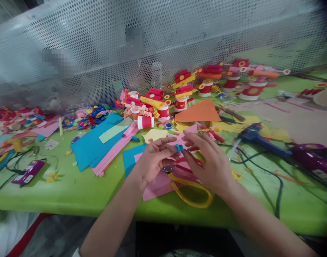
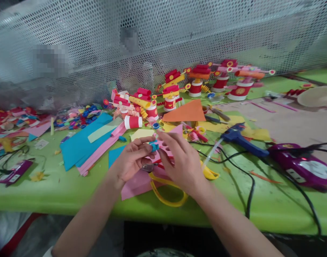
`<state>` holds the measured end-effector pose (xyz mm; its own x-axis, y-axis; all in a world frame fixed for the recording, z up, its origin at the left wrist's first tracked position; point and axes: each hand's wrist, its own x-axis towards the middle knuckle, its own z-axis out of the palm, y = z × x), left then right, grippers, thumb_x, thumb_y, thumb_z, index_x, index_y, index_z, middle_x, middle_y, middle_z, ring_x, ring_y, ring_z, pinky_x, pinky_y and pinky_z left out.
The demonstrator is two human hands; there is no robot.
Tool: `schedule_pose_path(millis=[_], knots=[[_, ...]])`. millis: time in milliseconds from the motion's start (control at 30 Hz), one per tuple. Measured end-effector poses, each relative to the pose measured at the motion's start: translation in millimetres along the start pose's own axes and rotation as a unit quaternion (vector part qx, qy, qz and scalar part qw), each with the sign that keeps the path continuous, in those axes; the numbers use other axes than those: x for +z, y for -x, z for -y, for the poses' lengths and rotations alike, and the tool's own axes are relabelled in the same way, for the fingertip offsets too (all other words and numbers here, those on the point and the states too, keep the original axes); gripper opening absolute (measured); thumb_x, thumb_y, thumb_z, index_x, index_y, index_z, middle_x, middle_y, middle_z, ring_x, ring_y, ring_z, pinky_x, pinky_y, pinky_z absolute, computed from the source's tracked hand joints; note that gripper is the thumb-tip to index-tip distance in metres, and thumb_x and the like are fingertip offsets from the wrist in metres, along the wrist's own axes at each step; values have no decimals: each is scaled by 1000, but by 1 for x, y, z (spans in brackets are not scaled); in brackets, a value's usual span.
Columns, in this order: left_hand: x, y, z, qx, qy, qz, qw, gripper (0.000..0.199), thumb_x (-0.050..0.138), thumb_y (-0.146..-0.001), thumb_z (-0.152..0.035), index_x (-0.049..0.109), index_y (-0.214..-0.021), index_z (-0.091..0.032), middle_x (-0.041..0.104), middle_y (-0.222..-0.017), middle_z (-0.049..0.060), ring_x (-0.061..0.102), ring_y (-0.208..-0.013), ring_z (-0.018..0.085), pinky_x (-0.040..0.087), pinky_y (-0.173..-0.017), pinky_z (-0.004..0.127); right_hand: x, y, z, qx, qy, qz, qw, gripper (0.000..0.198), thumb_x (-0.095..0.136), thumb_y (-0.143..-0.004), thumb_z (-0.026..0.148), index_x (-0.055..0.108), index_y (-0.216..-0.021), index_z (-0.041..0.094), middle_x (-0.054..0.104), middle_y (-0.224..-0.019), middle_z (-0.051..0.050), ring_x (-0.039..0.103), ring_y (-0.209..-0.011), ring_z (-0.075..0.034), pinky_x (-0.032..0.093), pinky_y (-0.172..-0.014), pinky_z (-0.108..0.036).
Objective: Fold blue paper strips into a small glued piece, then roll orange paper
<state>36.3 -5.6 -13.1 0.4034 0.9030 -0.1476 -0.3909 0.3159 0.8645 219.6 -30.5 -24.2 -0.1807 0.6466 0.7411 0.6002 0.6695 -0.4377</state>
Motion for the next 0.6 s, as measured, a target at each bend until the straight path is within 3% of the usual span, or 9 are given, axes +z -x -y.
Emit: schedule_pose_path(millis=[100,200,400,600], knots=[[4,2,0,71,-51,-6,996,44,84,-78,-27,69,-119,-19,71,-81,1,71,-74,13,59,-66,22,-5,-3,5,135,-167,29,976,47,60,-94,14,54,-140,27,68,-116,-8,69,-97,-20,60,-81,-35],[7,4,3,136,-127,-2,982,46,79,-83,-31,66,-126,-21,73,-89,3,71,-78,14,60,-76,27,-7,-4,6,202,-280,43,938,46,68,-93,24,57,-137,27,67,-115,-7,69,-98,-20,62,-81,-34],[6,3,11,187,-236,-28,953,37,74,-88,-34,69,-122,-22,76,-106,8,72,-93,18,59,-86,31,-3,-4,4,223,-279,14,934,43,72,-90,25,60,-131,26,69,-102,-4,69,-90,-18,61,-80,-31],[2,0,9,190,-267,-57,943,18,79,-81,-34,78,-93,-20,77,-85,4,70,-72,15,59,-70,28,0,-3,4,192,-232,4,954,43,70,-90,23,59,-131,24,71,-98,-4,70,-92,-19,60,-82,-34]])
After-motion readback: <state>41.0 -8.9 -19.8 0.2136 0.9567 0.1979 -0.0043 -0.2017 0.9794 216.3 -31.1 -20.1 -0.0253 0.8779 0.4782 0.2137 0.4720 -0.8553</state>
